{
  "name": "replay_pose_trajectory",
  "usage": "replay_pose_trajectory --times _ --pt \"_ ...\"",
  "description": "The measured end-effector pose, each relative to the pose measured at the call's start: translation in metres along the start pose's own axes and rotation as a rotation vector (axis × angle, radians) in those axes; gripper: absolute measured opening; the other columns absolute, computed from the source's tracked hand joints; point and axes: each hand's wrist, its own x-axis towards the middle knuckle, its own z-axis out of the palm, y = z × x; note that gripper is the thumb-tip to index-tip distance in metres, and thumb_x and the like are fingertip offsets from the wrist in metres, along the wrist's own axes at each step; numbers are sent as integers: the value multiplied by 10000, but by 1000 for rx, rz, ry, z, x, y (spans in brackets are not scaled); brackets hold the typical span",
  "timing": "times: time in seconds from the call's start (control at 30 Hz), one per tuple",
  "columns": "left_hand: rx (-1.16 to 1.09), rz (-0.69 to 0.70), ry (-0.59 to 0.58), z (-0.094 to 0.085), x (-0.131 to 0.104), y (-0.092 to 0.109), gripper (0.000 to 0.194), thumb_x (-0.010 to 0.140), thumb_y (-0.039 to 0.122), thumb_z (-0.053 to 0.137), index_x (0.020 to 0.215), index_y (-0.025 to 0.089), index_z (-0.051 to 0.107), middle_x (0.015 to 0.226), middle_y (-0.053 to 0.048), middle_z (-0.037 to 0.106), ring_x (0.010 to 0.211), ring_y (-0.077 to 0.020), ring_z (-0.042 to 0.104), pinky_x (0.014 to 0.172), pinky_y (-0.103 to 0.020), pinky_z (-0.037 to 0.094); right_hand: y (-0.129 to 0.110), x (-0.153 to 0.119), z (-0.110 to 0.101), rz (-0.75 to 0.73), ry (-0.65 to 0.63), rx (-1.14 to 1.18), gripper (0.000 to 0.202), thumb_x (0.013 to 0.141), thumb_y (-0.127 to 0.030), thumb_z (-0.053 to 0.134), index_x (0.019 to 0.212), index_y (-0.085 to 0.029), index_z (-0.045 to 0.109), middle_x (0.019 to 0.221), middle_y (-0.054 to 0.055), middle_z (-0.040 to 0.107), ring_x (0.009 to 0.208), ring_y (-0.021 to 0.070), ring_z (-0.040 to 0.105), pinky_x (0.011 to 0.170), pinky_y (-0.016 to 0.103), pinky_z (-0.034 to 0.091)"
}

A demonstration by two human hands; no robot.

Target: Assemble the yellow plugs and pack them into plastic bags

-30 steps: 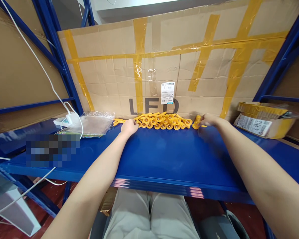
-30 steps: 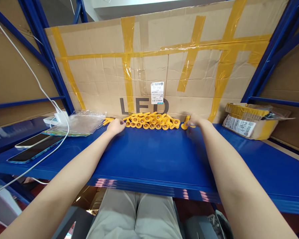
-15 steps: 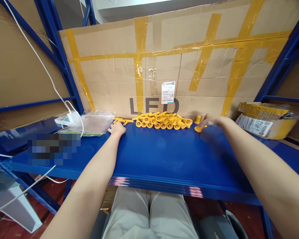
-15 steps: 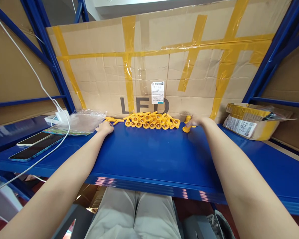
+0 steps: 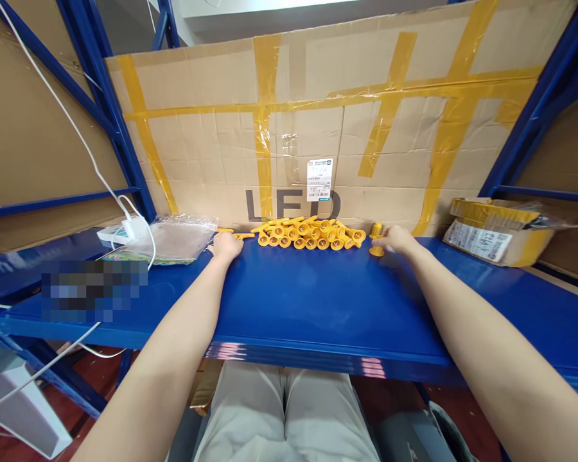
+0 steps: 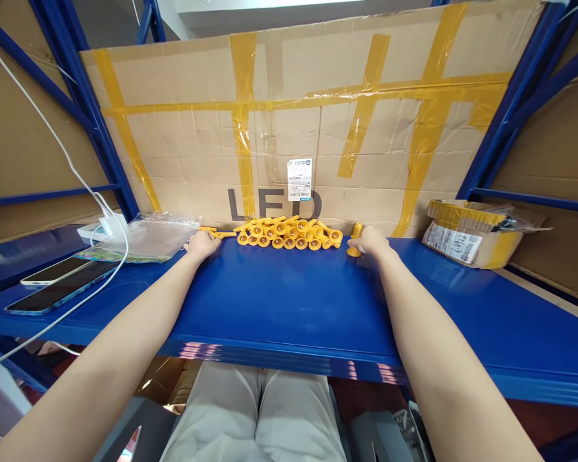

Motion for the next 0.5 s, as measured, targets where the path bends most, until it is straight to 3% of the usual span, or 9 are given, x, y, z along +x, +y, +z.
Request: replay_pose_trajectory --times 0.1,0.23,0.37,0.5 --pt "-46 37 29 -2 -1 5 183 779 324 570 853 188 667 1146 -153 646 1131 -342 559 891 -451 455 -3 -7 -1 90 -10 -53 241 729 -354 657 865 -157 644 809 128 683 832 283 658 633 316 479" --pt "-88 132 97 -4 -4 11 156 823 268 521 876 166 627 1079 -144 654 1058 -286 599 871 -372 464 -7 -16 -3 101 -16 -75 252 741 -361 643 900 -166 631 866 111 687 871 257 655 661 296 480" --pt "-156 195 173 -7 -6 15 185 890 281 451 976 162 563 1036 -117 654 996 -237 611 851 -331 457 -7 -19 -4 111 -25 -49 200 734 -352 643 830 -179 619 862 102 685 865 258 654 650 295 482" --pt "-165 239 170 -8 -8 17 183 910 316 432 960 184 549 989 -94 663 975 -229 610 828 -311 445 -4 -17 -1 120 -20 -34 173 720 -339 649 753 -178 597 839 107 673 843 259 650 647 302 488"
